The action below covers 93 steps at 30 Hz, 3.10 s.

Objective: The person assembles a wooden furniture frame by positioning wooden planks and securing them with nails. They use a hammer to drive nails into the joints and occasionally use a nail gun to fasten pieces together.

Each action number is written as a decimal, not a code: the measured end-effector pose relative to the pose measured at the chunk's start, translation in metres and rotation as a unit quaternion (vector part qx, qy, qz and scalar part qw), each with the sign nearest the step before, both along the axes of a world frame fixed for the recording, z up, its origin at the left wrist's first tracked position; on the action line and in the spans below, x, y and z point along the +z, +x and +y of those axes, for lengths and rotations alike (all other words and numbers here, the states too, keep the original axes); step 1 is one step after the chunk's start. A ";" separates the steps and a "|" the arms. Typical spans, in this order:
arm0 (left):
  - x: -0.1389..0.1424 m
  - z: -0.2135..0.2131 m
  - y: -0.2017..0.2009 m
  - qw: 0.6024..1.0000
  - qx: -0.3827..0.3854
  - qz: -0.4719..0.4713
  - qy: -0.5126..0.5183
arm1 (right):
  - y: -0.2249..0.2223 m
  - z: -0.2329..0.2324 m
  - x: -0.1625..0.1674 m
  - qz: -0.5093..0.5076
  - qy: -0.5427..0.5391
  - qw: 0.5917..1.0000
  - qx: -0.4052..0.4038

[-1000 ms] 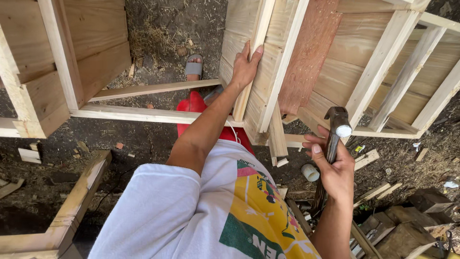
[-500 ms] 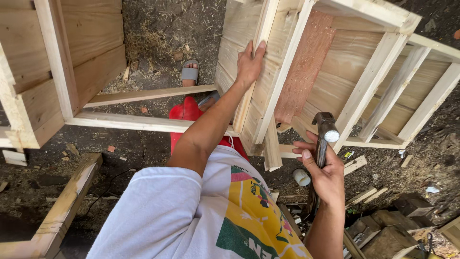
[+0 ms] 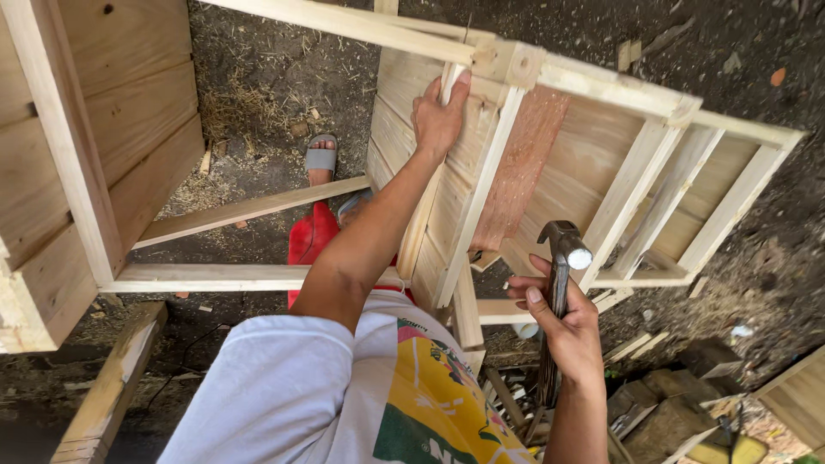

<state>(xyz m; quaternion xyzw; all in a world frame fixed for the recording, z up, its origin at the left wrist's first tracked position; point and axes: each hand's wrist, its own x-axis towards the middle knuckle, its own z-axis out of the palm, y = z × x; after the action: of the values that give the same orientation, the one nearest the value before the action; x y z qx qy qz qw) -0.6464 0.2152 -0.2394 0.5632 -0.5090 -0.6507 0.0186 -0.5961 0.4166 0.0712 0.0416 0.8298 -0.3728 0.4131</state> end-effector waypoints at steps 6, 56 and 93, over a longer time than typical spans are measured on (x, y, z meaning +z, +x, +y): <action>-0.004 -0.010 -0.007 0.999 -0.006 -0.037 0.019 | -0.059 -0.044 -0.017 -0.031 -0.012 0.999 0.032; -0.015 -0.019 -0.033 0.994 0.101 0.042 0.022 | -0.411 -0.233 -0.225 0.264 0.072 0.815 0.510; -0.031 0.006 0.019 0.994 -0.004 0.109 -0.003 | -0.388 -0.248 -0.201 0.220 0.040 0.834 0.504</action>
<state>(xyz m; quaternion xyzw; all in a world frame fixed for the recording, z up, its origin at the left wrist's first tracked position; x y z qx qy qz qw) -0.6272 0.2212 -0.2699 0.4868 -0.5079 -0.7069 0.0734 -0.9839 0.1684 -0.1297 -0.4487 0.8192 -0.0788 0.3483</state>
